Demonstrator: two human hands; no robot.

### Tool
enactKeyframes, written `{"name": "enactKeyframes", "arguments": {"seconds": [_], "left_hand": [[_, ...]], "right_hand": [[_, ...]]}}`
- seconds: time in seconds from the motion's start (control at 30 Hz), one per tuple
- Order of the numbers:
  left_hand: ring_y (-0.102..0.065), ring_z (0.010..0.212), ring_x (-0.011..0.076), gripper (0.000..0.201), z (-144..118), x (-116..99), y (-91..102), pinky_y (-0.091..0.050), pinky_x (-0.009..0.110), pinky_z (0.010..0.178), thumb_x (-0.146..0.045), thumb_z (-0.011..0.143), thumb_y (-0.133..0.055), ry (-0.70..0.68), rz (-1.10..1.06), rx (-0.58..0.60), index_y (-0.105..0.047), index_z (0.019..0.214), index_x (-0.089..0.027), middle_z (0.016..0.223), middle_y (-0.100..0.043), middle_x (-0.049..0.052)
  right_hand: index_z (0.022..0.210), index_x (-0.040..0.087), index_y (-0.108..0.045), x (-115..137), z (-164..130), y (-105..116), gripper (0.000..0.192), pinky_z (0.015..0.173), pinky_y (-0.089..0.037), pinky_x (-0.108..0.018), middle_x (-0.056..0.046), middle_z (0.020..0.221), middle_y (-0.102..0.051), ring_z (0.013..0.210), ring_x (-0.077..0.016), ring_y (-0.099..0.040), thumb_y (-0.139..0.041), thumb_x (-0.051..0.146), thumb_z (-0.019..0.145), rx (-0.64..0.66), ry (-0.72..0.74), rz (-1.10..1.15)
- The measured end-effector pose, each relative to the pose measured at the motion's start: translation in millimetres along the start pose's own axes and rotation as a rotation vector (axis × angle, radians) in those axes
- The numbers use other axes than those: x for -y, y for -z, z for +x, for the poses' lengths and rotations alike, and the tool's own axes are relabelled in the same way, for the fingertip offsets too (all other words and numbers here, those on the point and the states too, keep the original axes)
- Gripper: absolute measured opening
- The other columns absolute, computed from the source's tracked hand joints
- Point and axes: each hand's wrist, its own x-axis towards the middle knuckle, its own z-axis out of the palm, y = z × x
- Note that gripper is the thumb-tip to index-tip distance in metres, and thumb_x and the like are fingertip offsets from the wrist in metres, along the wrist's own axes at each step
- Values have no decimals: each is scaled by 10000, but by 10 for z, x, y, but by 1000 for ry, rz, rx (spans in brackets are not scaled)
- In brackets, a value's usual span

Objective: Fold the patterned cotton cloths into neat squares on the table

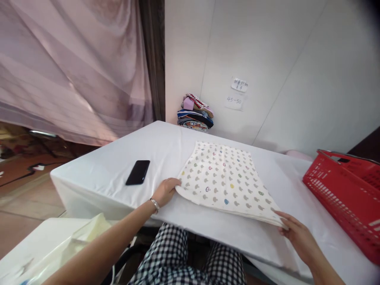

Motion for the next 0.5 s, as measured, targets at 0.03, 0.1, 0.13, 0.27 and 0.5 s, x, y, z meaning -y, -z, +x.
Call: {"name": "enactKeyframes", "arguments": {"seconds": [0.03,0.1,0.13,0.27,0.5], "left_hand": [[-590,978,181,325,-24,-33,-4,-444,351,909,-29,709,-463,7,16,11,-621,930,-207,1003,-659,41],[-578,1009,191,344,-74,-89,-17,-435,367,917,-5,691,-460,28,59,51,-625,915,-207,1025,-657,38],[-574,1016,194,350,-98,-110,-25,-433,370,917,5,680,-459,35,77,78,-628,901,-207,1029,-657,34],[-570,1020,180,366,-162,-152,-23,-422,346,939,19,652,-456,36,39,135,-636,881,-203,1035,-657,30],[-639,806,165,287,115,-103,27,-476,271,790,-172,765,-465,613,-310,53,-620,1005,-193,836,-694,11]], "right_hand": [[929,214,-683,0,0,26,390,518,-476,-224,-1,821,-665,561,-113,-542,-737,343,564,-7,35,7],[916,212,-687,-38,5,73,384,495,-455,-223,7,762,-654,532,-108,-520,-718,364,564,-26,31,-58],[911,208,-688,-73,12,94,382,474,-438,-224,13,694,-637,507,-109,-508,-705,371,566,-44,-2,-135],[938,191,-688,-240,82,172,389,438,-402,-262,21,466,-529,445,-154,-505,-557,427,657,-89,-49,-541],[899,174,-700,-289,283,41,379,938,-411,-437,-131,1083,-635,1064,-300,-551,-445,349,679,-154,550,-1300]]}}
